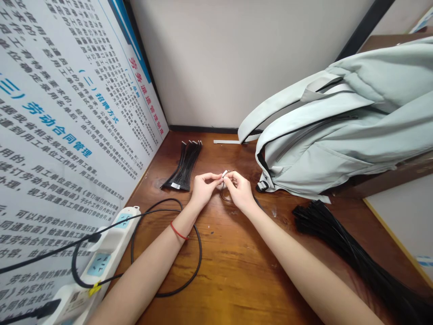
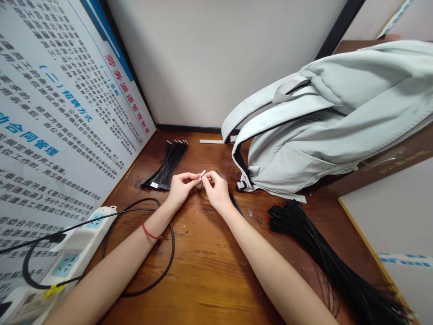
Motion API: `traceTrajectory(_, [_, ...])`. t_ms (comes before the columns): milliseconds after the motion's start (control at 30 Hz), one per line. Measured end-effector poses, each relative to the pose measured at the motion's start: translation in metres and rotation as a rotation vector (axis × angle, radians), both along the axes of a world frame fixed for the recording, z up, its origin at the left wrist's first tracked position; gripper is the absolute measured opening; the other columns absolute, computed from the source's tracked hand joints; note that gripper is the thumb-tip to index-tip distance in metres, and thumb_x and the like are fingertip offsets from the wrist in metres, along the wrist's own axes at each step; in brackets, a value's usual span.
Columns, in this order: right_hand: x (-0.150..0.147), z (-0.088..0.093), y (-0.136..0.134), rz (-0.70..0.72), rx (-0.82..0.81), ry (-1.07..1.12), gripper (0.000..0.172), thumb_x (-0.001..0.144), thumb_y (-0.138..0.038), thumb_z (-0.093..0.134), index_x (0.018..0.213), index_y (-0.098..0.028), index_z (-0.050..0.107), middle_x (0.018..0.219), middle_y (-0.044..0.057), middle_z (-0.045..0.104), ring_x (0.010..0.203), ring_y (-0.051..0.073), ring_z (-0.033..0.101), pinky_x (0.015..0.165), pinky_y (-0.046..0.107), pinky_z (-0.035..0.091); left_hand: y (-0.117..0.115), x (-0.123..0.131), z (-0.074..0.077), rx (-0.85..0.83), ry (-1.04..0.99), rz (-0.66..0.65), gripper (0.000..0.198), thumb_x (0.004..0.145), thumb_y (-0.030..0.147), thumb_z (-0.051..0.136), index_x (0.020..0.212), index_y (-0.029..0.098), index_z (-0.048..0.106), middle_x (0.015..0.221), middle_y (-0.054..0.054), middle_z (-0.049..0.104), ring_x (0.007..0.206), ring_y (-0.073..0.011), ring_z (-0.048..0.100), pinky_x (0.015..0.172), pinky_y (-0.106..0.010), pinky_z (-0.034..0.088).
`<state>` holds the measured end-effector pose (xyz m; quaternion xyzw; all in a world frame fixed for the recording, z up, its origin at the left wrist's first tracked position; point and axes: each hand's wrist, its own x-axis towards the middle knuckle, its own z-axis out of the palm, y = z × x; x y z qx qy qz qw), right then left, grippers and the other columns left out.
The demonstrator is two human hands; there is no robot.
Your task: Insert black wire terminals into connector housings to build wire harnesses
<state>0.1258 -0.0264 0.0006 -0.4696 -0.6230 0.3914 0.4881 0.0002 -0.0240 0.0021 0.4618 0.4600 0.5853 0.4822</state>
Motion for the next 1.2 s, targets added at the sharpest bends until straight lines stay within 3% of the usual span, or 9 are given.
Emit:
traceTrajectory(467, [-0.002, 0.004, -0.003, -0.029, 0.049, -0.061, 0.016, 0.080, -0.033, 0.050, 0.075, -0.018, 0.055, 0.070, 0.001, 0.059, 0.062, 0.014, 0.055, 0.061, 0.026, 0.044, -0.001, -0.001, 0.000, -0.011, -0.035, -0.017, 0.021, 0.056, 0.025, 0.075, 0.074, 0.014, 0.071, 0.080, -0.008, 0.072, 0.076, -0.0184, 0.066, 0.078, -0.033, 0.050])
traceTrajectory(700, [-0.003, 0.008, -0.009, -0.122, 0.132, -0.287, 0.012, 0.078, -0.026, 0.052, 0.071, -0.019, 0.057, 0.070, 0.003, 0.061, 0.061, 0.014, 0.054, 0.062, 0.026, 0.045, 0.004, -0.003, -0.004, -0.067, -0.137, 0.108, 0.025, 0.055, 0.024, 0.075, 0.077, 0.014, 0.069, 0.080, -0.006, 0.072, 0.075, -0.0154, 0.065, 0.077, -0.031, 0.050])
traceTrajectory(833, [0.001, 0.009, -0.009, -0.052, 0.098, -0.281, 0.016, 0.079, -0.028, 0.052, 0.068, -0.019, 0.059, 0.067, 0.002, 0.063, 0.059, 0.014, 0.056, 0.061, 0.026, 0.045, 0.005, -0.004, -0.005, -0.076, -0.210, 0.120, 0.029, 0.053, 0.027, 0.076, 0.077, 0.014, 0.067, 0.079, -0.006, 0.071, 0.073, -0.0149, 0.065, 0.075, -0.030, 0.051])
traceTrajectory(1100, [0.004, 0.015, -0.006, 0.049, -0.071, -0.161, 0.019, 0.075, -0.034, 0.056, 0.068, -0.017, 0.064, 0.060, 0.000, 0.064, 0.054, 0.013, 0.057, 0.055, 0.025, 0.044, 0.001, -0.004, 0.000, -0.124, -0.305, -0.003, 0.037, 0.055, 0.034, 0.077, 0.082, 0.013, 0.061, 0.076, -0.008, 0.070, 0.069, -0.0164, 0.067, 0.071, -0.032, 0.053])
traceTrajectory(1200, [0.015, 0.024, -0.001, 0.185, -0.179, -0.212, 0.018, 0.071, -0.032, 0.060, 0.069, -0.016, 0.067, 0.060, 0.001, 0.066, 0.055, 0.013, 0.058, 0.057, 0.025, 0.045, 0.003, -0.004, 0.000, -0.132, -0.336, 0.014, 0.036, 0.056, 0.031, 0.076, 0.082, 0.013, 0.059, 0.073, -0.006, 0.069, 0.065, -0.0147, 0.066, 0.067, -0.030, 0.053])
